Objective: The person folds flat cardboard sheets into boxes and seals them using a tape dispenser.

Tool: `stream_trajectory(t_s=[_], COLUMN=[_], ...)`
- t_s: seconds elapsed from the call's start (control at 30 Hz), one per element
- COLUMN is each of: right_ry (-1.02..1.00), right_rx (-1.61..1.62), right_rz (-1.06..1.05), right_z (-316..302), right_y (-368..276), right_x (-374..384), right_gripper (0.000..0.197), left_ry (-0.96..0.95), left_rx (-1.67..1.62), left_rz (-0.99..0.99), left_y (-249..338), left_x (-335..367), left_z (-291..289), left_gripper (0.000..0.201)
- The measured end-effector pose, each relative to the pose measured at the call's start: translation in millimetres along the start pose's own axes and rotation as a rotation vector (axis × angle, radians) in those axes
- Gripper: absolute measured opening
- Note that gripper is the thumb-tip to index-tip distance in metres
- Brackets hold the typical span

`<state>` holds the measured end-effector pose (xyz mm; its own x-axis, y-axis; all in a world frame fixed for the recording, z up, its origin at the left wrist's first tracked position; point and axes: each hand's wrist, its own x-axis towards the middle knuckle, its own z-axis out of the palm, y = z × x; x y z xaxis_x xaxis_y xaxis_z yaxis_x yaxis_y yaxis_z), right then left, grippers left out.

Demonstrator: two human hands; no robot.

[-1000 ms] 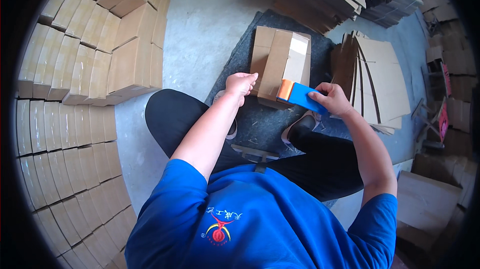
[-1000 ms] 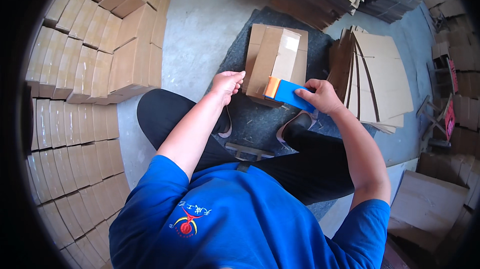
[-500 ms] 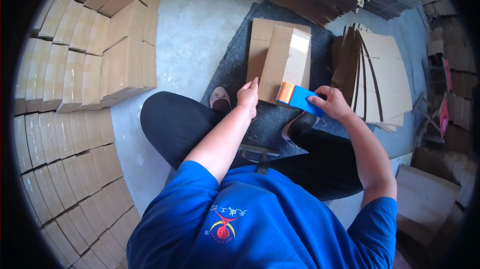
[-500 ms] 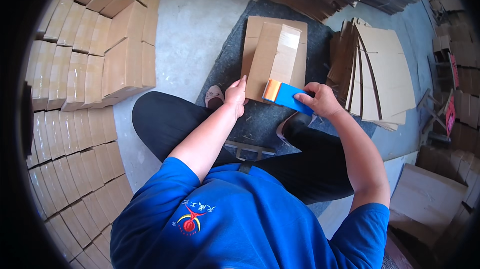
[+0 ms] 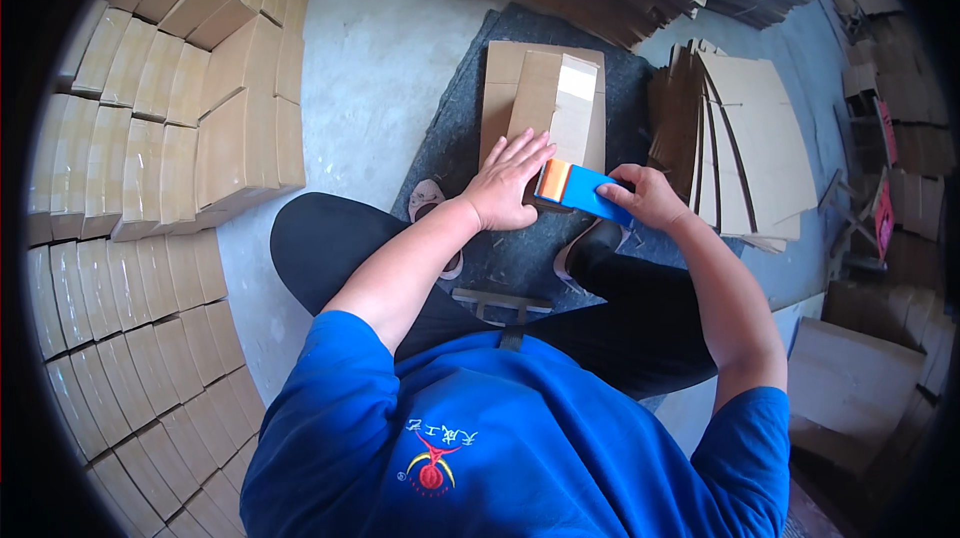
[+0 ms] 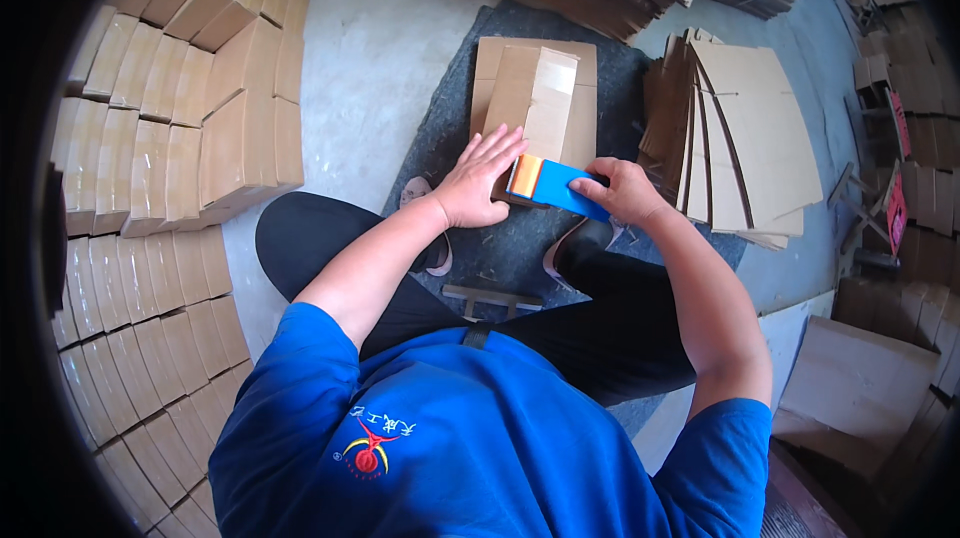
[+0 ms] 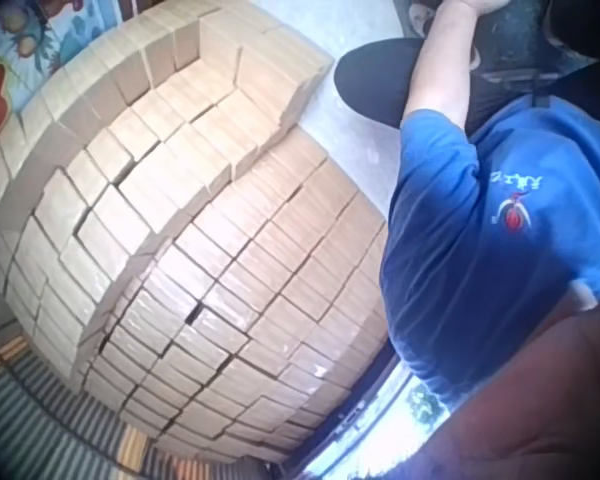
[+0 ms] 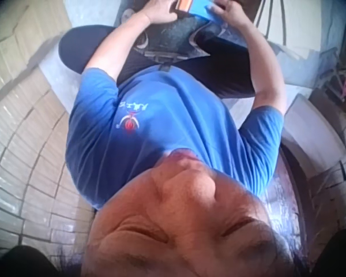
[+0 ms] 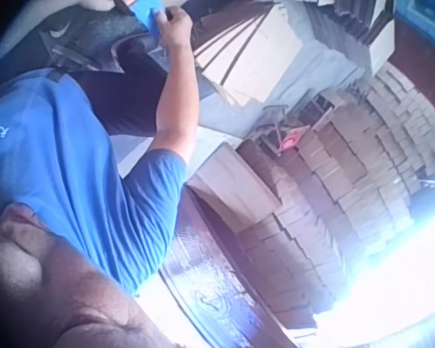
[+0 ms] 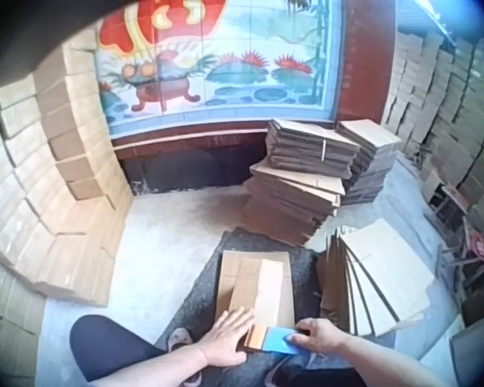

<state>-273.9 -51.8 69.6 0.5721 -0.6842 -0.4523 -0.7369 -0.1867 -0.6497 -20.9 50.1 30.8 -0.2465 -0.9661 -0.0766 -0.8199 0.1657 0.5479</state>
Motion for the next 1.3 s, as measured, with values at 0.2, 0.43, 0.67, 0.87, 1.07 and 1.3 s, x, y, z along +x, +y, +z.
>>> stream_trajectory(t_s=[0.2, 0.43, 0.67, 0.87, 1.07, 1.3], right_ry=[-0.048, -0.08, -0.059, -0.019, 0.069, 0.196], right_rx=[0.041, -0.039, -0.114, -0.449, -0.518, -0.536], right_rz=[-0.025, -0.011, 0.141, 0.094, 0.149, 0.109], right_z=[-3.3, -19.4, -84.0, -46.7, 5.8, 30.1], right_y=[0.9, -4.1, 40.1, 41.9, -11.1, -32.7], right_x=[3.2, -4.1, -54.5, -19.3, 5.3, 3.7], right_gripper=[0.044, 0.044, 0.047, 0.044, 0.04, 0.022], left_ry=[-0.011, -0.046, -0.137, -0.137, -0.09, 0.287], left_rx=[0.077, 0.321, 0.401, 0.382, 0.33, 0.055], left_rz=[-0.073, -0.103, -0.108, -0.119, -0.117, -0.052], left_y=[-1.4, 15.9, 16.4, 14.5, 11.6, -22.4], left_x=[6.8, 7.8, 8.4, 9.0, 6.1, 1.9], left_z=[16.2, 24.8, 18.1, 23.2, 26.2, 48.3], left_gripper=[0.109, 0.098, 0.106, 0.107, 0.1, 0.08])
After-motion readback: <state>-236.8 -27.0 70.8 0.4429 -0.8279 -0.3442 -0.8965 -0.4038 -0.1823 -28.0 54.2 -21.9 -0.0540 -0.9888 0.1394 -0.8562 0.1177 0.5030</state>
